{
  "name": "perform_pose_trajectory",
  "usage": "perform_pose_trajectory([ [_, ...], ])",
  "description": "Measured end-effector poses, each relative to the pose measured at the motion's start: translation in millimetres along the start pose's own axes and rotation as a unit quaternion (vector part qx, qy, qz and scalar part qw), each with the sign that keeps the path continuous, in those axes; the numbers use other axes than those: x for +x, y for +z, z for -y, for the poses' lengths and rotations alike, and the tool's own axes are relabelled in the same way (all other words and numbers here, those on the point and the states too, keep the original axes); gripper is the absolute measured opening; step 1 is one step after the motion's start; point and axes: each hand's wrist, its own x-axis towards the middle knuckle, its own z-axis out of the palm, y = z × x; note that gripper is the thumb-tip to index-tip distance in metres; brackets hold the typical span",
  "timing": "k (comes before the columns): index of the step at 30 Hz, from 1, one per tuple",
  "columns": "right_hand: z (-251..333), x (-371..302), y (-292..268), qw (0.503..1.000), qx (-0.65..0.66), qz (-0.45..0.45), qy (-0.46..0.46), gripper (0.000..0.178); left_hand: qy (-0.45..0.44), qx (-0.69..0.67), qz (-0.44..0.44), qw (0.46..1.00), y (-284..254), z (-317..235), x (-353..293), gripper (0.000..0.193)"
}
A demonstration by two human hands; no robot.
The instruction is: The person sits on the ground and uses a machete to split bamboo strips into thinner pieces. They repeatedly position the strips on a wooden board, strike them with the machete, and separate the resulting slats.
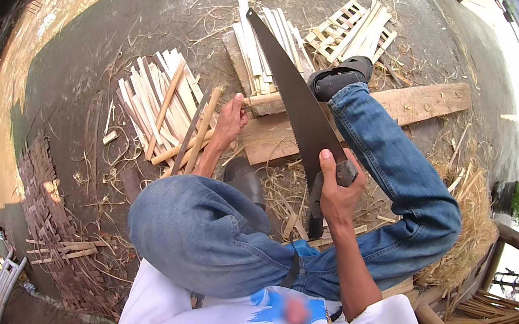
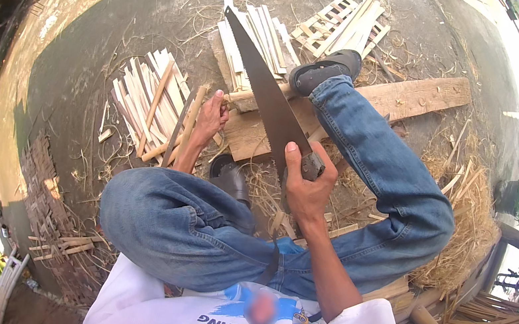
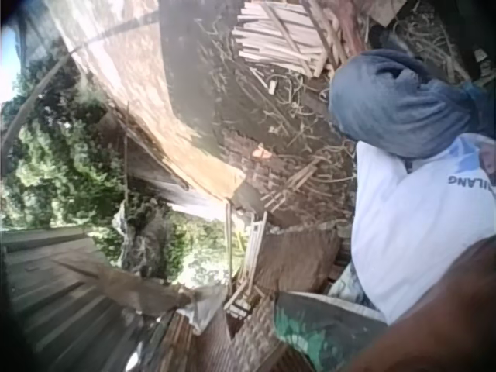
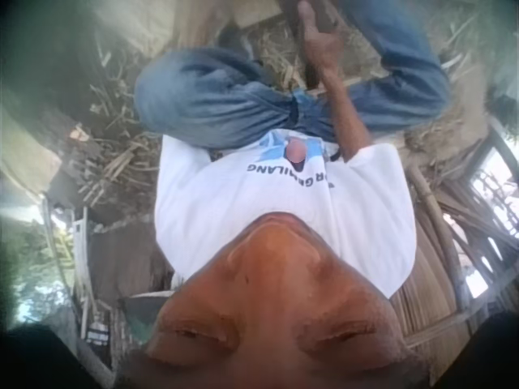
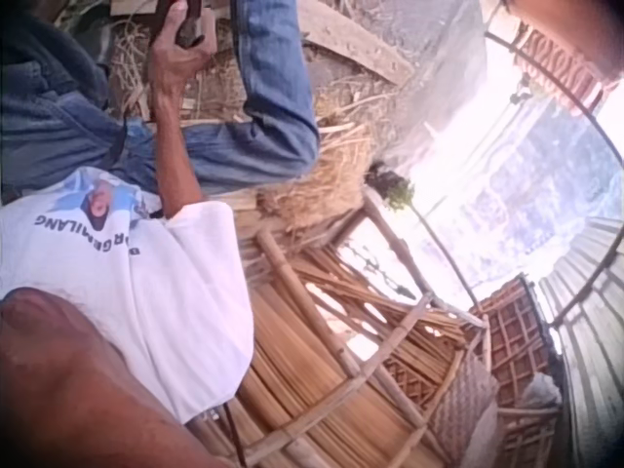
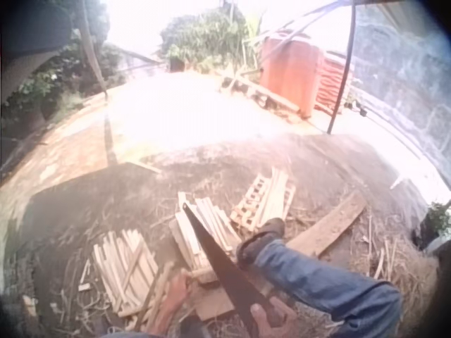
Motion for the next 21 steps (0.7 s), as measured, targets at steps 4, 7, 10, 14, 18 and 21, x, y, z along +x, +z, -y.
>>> perform_pose_trajectory([
  [4, 28, 8, -39, 0.993, 0.007, -0.115, -0.016, 0.035, 0.000, -0.012, 0.034, 0.999, -12, -16, -7, 0.059],
  [7, 59, 16, -91, 0.977, -0.045, -0.205, -0.024, 0.050, -0.016, 0.030, 0.040, 0.999, -2, -45, -10, 0.059],
  [10, 69, 27, -159, 0.945, -0.135, -0.292, -0.061, 0.058, 0.065, 0.236, 0.025, 0.969, -6, -49, -2, 0.060],
  [14, 73, 46, -253, 0.920, -0.232, -0.304, -0.085, 0.053, 0.032, 0.387, -0.024, 0.921, -4, -80, -6, 0.058],
  [18, 66, 54, -306, 0.895, -0.323, -0.278, -0.130, 0.047, 0.024, 0.401, -0.024, 0.915, 10, -94, 1, 0.059],
  [21, 53, 67, -323, 0.863, -0.417, -0.243, -0.151, 0.047, 0.005, 0.428, -0.055, 0.902, -7, -83, 4, 0.059],
])
